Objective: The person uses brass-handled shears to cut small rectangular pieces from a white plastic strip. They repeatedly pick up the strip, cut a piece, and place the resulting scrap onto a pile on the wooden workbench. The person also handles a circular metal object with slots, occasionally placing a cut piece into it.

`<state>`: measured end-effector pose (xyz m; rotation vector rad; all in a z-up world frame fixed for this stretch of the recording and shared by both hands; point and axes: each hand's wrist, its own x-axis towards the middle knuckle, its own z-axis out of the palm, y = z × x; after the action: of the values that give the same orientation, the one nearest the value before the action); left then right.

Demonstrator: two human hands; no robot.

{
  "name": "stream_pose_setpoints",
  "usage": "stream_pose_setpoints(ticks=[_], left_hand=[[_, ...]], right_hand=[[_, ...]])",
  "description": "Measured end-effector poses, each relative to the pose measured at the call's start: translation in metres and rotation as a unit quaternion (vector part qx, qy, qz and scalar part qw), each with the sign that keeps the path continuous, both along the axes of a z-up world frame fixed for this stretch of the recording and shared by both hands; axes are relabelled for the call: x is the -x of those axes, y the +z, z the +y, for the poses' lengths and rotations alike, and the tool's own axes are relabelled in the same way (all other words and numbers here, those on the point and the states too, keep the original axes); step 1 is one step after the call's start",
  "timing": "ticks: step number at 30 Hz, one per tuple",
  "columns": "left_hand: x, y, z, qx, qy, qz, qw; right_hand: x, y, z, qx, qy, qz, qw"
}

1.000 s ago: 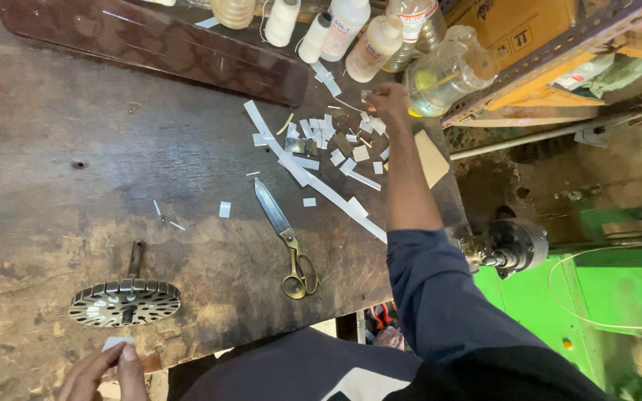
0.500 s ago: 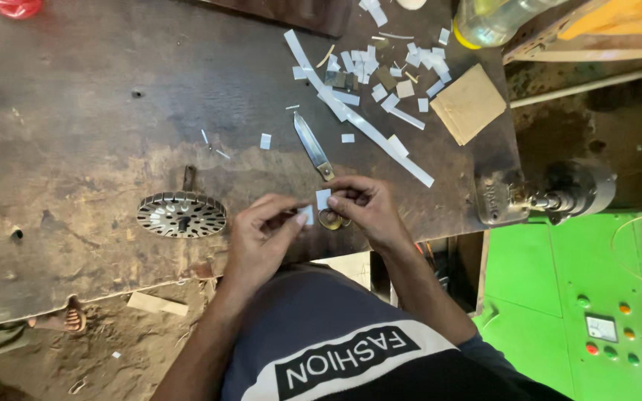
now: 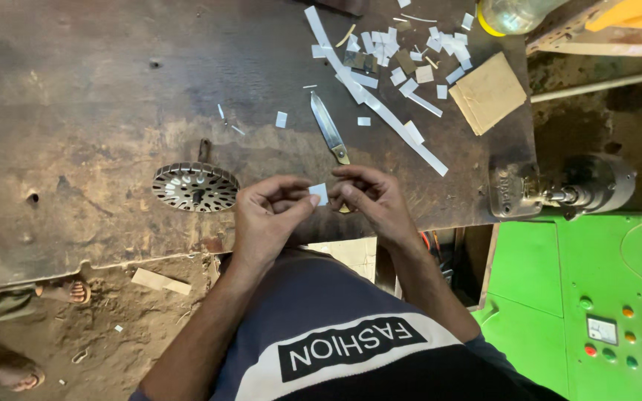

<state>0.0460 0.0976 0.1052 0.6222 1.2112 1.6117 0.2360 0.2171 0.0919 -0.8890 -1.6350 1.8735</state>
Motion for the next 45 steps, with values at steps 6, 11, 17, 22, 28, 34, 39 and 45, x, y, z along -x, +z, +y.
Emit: stream_pose_setpoints(ticks=[6, 11, 17, 22, 28, 34, 39, 45], left_hand=[[0.002, 0.002, -0.012, -0.050, 0.046, -0.043, 0.997], [0.003, 0.006, -0.017, -0.065, 0.052, -0.026, 0.996], [0.002, 0.015, -0.020, -0.092, 0.060, 0.007, 0.994], [0.000, 0.019, -0.021, -0.093, 0.057, 0.014, 0.994], [0.001, 0.023, -0.023, -0.129, 0.074, 0.004, 0.989], [0.009, 0.026, -0.025, -0.156, 0.084, -0.007, 0.984], [0.014, 0.036, -0.017, -0.177, 0.106, -0.002, 0.979], [0.022, 0.050, -0.009, -0.175, 0.131, 0.055, 0.974]], right_hand=[[-0.012, -0.013, 0.013, -0.063, -0.006, -0.090, 0.994], [-0.016, -0.017, 0.012, -0.178, 0.027, -0.233, 0.956], [-0.006, -0.023, -0.006, -0.335, 0.025, -0.367, 0.867], [-0.001, -0.035, -0.005, -0.420, 0.006, -0.316, 0.851], [-0.016, -0.046, 0.022, -0.122, -0.044, -0.425, 0.896], [-0.054, -0.055, 0.010, 0.035, -0.051, -0.258, 0.964], [-0.069, -0.044, -0.041, 0.114, 0.037, 0.089, 0.989], [-0.057, -0.022, -0.068, 0.080, 0.133, 0.113, 0.981]])
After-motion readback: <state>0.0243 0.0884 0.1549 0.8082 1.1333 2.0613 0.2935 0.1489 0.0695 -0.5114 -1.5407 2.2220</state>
